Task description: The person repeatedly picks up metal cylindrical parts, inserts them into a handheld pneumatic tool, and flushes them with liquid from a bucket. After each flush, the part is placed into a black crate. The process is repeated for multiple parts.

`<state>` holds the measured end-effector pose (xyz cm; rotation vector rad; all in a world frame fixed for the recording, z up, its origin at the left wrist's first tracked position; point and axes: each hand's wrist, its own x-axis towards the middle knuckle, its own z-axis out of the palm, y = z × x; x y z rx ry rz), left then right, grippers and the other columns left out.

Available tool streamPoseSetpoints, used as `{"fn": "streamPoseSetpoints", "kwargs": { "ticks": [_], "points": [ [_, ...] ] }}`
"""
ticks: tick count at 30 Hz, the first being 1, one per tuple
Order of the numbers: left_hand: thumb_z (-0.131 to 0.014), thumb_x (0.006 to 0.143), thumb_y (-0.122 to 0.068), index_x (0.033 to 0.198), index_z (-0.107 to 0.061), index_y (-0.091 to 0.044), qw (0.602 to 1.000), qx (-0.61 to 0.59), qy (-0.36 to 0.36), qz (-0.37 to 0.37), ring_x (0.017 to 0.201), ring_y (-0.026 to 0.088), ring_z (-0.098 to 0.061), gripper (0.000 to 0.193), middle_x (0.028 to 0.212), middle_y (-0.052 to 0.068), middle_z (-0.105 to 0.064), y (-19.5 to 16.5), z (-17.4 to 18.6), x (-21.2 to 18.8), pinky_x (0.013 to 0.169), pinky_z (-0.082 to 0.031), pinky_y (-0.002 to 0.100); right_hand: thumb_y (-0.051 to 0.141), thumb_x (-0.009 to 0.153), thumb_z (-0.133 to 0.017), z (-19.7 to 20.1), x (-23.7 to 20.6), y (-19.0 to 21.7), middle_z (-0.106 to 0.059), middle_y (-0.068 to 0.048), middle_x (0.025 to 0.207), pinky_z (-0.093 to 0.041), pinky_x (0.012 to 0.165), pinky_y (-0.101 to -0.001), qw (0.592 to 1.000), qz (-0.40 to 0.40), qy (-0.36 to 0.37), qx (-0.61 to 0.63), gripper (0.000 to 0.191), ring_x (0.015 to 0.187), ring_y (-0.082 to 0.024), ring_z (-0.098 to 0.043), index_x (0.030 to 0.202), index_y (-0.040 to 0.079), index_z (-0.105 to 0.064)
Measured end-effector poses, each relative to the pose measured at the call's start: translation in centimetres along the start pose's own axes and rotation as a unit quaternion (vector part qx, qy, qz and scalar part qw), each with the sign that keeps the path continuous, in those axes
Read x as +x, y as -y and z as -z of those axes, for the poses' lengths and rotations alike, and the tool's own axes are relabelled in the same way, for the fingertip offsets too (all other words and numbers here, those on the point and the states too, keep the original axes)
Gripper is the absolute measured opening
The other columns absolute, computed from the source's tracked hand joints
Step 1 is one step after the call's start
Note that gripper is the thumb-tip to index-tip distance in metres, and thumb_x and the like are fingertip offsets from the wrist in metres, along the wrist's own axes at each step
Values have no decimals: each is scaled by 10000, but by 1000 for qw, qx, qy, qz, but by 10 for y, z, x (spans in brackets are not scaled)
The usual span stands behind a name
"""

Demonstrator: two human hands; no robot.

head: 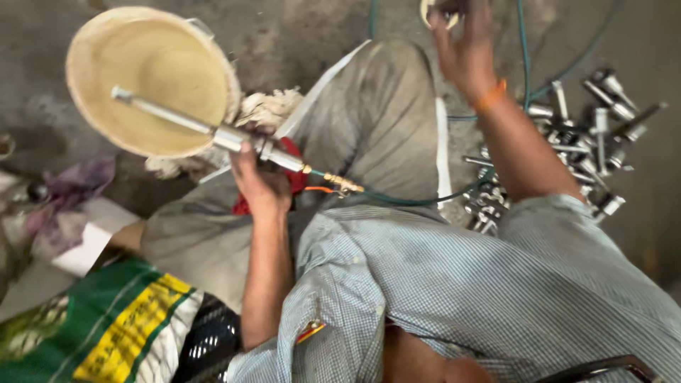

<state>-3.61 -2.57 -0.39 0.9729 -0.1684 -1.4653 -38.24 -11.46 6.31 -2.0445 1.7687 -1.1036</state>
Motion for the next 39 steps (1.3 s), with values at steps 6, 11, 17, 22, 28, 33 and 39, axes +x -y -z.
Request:
{"fn": "streamPoseSetpoints", "kwargs": {
  "ticks": [6, 11, 17, 22, 28, 33, 39],
  "points": [
    [-641, 1037, -316, 1238, -533, -16, 982, 185, -23, -40, 723, 135, -535, 377, 1013, 85, -644, -8, -6, -19, 594, -459, 278, 403, 1028, -744, -32, -64, 122, -619, -69, 832, -503, 729, -419, 841, 397, 366, 28, 492, 768, -237, -622, 1392, 72, -751],
    [-640, 1038, -304, 1329, -504, 9, 979, 182, -20, -94, 964, 132, -574, 448, 1126, 62, -619, -19, 4, -32, 825, -500, 285, 420, 931, -691, -67, -82, 163, -667, -65, 925, -547, 847, -395, 860, 441, 255, 33, 361, 831, -227, -649, 1064, 85, -712],
    [-617, 1023, -245, 1292, -553, -18, 992, -4, -40, -121, 969, 164, -600, 358, 1097, 56, -634, -33, 35, -30, 828, -518, 338, 457, 901, -769, -42, -106, 137, -607, -33, 825, -551, 862, -421, 869, 461, 169, 64, 360, 780, -244, -622, 891, 105, -692],
    [-530, 1086, -417, 1159, -561, -44, 986, -96, -14, -138, 823, 177, -596, 381, 935, 53, -618, -62, 30, -42, 729, -516, 348, 457, 933, -780, -60, -118, 116, -671, -53, 900, -536, 817, -403, 844, 197, 423, 264, 408, 897, -231, -661, 1026, 68, -700],
    [-494, 994, -496, 1162, -625, -49, 965, 111, 177, -157, 816, 173, -601, 495, 913, 65, -643, -101, -35, -107, 730, -502, 336, 372, 970, -736, -124, -120, 164, -639, -21, 922, -510, 642, -267, 617, -92, 493, 606, 519, 748, -84, -584, 1316, 37, -540],
    [-818, 873, -435, 1128, -574, -64, 855, 127, 494, -91, 1083, 258, -654, 512, 1097, 129, -675, -130, -61, -123, 1005, -546, 420, 337, 970, -756, -84, -111, 178, -561, -46, 676, -335, 408, -248, 244, -89, 647, 717, 439, 429, -114, -427, 1214, 7, -602],
    [-851, 795, -244, 1034, -590, -21, 947, 107, 302, -10, 1074, 391, -685, 419, 1094, 217, -727, -82, -68, -100, 973, -563, 544, 177, 1031, -793, -84, -124, 167, -496, -13, 693, -306, 415, -242, 419, -223, 565, 675, 302, 459, -87, -404, 1013, 7, -544]
  ]
}}
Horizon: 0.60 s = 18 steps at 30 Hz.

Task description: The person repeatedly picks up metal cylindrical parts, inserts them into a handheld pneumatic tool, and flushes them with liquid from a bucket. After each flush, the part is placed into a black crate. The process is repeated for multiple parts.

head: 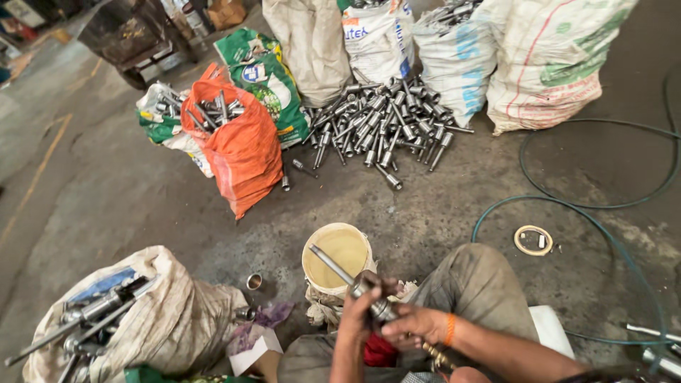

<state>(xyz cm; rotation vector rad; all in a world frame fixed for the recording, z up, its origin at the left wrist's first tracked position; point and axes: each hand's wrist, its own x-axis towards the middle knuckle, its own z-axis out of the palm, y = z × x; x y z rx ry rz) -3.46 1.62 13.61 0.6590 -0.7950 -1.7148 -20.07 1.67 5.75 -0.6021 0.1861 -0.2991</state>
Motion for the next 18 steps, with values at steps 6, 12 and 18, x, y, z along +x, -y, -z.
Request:
{"fn": "streamPoseSetpoints", "kwargs": {
  "ticks": [6, 12, 18],
  "points": [
    [-722, 854, -103, 1359, -548, -88, 974, 151, -168, -22, 1180, 124, -662, 534, 1300, 47, -690, 36, 18, -4, 1021, -492, 292, 138, 860, -752, 23, -4, 10, -621, 1, 899, -522, 699, -267, 834, 207, -297, -417, 296, 828, -75, -554, 1115, 8, -677],
    [-854, 770, 33, 1350, -463, 138, 979, 184, -17, -82, 1173, 368, -580, 707, 1274, 322, -573, 45, 63, 4, 1030, -485, 507, 283, 970, -753, -2, -37, 1, -705, -82, 1132, -548, 926, -342, 802, 240, -259, -481, 459, 1036, -160, -634, 1316, 22, -601],
    [-760, 901, -218, 1621, -204, 3, 999, 17, 31, -30, 1481, 433, -430, 936, 1565, 312, -449, 95, 52, 45, 1199, -366, 507, 382, 898, -762, -17, -51, -2, -717, -186, 991, -550, 745, -445, 678, 179, -445, -557, 551, 899, -365, -718, 1284, 45, -558]
  ]
}}
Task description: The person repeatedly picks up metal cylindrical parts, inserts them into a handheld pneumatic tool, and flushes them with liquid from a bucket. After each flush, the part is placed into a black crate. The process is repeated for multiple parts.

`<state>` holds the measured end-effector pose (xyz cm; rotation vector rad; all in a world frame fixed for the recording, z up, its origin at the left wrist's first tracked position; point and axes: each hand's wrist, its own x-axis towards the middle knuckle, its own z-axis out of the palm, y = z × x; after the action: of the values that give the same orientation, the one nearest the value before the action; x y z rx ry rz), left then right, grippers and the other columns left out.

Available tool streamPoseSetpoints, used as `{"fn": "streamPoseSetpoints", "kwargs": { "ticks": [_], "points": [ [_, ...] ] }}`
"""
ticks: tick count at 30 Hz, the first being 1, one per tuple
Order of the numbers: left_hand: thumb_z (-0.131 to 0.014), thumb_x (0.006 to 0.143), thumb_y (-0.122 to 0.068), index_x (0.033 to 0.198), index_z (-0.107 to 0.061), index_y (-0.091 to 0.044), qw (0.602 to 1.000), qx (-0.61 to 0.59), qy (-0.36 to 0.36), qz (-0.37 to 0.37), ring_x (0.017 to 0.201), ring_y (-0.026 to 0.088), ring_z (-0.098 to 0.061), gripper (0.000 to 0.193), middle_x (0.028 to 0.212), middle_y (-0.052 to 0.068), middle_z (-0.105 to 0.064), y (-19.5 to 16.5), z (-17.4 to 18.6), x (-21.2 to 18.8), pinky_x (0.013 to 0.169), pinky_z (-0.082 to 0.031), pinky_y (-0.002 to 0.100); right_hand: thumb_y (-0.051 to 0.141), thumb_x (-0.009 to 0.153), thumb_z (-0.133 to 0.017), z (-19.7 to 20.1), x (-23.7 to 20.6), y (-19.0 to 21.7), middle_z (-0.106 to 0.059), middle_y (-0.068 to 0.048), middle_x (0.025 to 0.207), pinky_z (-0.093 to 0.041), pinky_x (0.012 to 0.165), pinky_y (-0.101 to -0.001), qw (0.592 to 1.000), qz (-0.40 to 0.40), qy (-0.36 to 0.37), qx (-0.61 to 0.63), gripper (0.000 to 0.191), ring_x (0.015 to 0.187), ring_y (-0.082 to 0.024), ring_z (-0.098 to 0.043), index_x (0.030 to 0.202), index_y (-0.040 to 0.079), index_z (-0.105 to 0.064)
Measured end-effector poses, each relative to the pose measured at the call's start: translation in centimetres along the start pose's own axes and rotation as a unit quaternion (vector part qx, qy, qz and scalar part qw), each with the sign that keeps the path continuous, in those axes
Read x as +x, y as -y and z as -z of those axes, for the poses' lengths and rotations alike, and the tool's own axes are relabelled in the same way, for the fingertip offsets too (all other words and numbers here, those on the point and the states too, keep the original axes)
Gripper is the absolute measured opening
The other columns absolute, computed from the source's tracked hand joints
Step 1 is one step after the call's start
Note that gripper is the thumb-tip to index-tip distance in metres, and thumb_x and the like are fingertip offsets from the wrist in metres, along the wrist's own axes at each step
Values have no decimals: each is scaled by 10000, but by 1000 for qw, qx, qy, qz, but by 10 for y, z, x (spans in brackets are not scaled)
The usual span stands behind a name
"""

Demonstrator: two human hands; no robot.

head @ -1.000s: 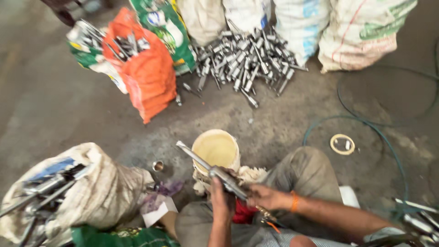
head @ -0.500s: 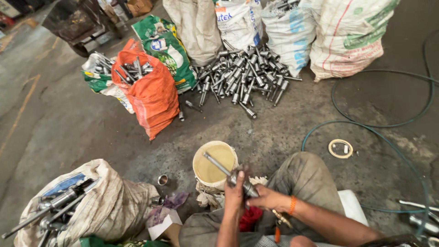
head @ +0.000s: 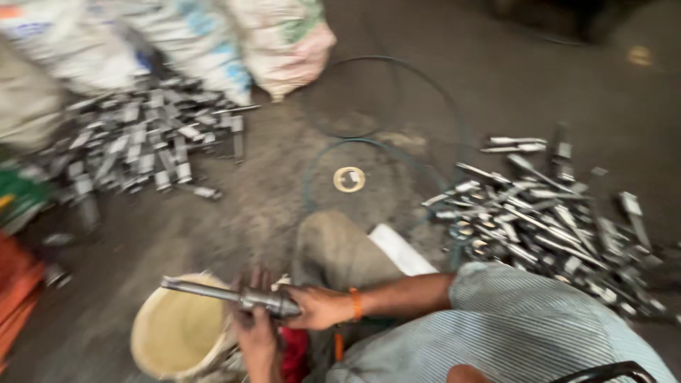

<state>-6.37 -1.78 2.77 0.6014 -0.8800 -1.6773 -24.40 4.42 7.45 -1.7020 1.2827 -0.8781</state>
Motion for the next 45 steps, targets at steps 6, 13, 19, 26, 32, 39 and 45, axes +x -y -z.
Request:
{"fn": "streamPoseSetpoints", "kwargs": {
  "ticks": [6, 13, 19, 26, 32, 39, 45],
  "points": [
    [-877, 702, -116, 1520, -319, -162, 903, 367, 157, -158, 1274, 287, -579, 991, 1373, 176, -537, -18, 27, 25, 1107, -470, 462, 413, 914, -705, 23, -24, 5, -706, -171, 928, -559, 707, -424, 991, -119, -42, 46, 653, 825, -292, -712, 1426, 68, -494],
    [-749, 851, -47, 1591, -369, -49, 961, 191, 199, -14, 1215, 290, -623, 833, 1354, 243, -573, -8, -93, 29, 880, -514, 393, 282, 985, -734, 35, -35, 9, -650, -107, 1294, -535, 1007, -334, 961, 14, -199, 191, 689, 1198, -111, -578, 1536, -8, -440],
    [-803, 879, -37, 1652, -143, -205, 882, 67, 429, 182, 1080, 343, -735, 1030, 1417, 258, -563, -95, -44, 25, 739, -665, 325, 374, 791, -837, 127, -67, -41, -539, 22, 674, -360, 388, -268, 711, -203, -526, 419, 516, 474, -78, -475, 1066, 93, -503],
    [-512, 1071, -183, 1620, -277, -75, 899, 351, 227, 128, 935, 319, -726, 606, 1344, 255, -630, -48, 25, 16, 717, -577, 314, 260, 892, -709, 251, -149, -66, -542, 33, 638, -324, 373, -272, 496, -139, -760, 396, 219, 448, -106, -457, 896, 179, -506],
    [-536, 1103, -238, 1576, -339, -37, 930, 365, 22, -34, 956, 310, -718, 550, 1299, 238, -643, -33, 26, 9, 772, -588, 346, 303, 978, -640, 269, -183, -77, -527, 10, 655, -339, 416, -277, 462, -22, -768, 443, 238, 492, -117, -455, 861, 144, -507],
    [-564, 1140, -302, 1524, -412, 8, 919, 385, -54, -65, 981, 299, -710, 516, 1246, 217, -658, -79, 14, 1, 835, -602, 383, 423, 925, -607, 303, -155, -55, -468, 5, 587, -375, 400, -337, 499, -5, -699, 512, 331, 434, -164, -427, 786, 138, -512],
    [-587, 1171, -357, 1479, -474, 46, 924, 368, -91, -60, 1002, 291, -703, 519, 1201, 200, -671, -140, 6, -55, 889, -613, 415, 379, 1015, -630, 250, -129, -12, -474, 57, 690, -305, 403, -271, 658, -29, -497, 565, 258, 485, -80, -411, 962, 127, -633]
  ]
}}
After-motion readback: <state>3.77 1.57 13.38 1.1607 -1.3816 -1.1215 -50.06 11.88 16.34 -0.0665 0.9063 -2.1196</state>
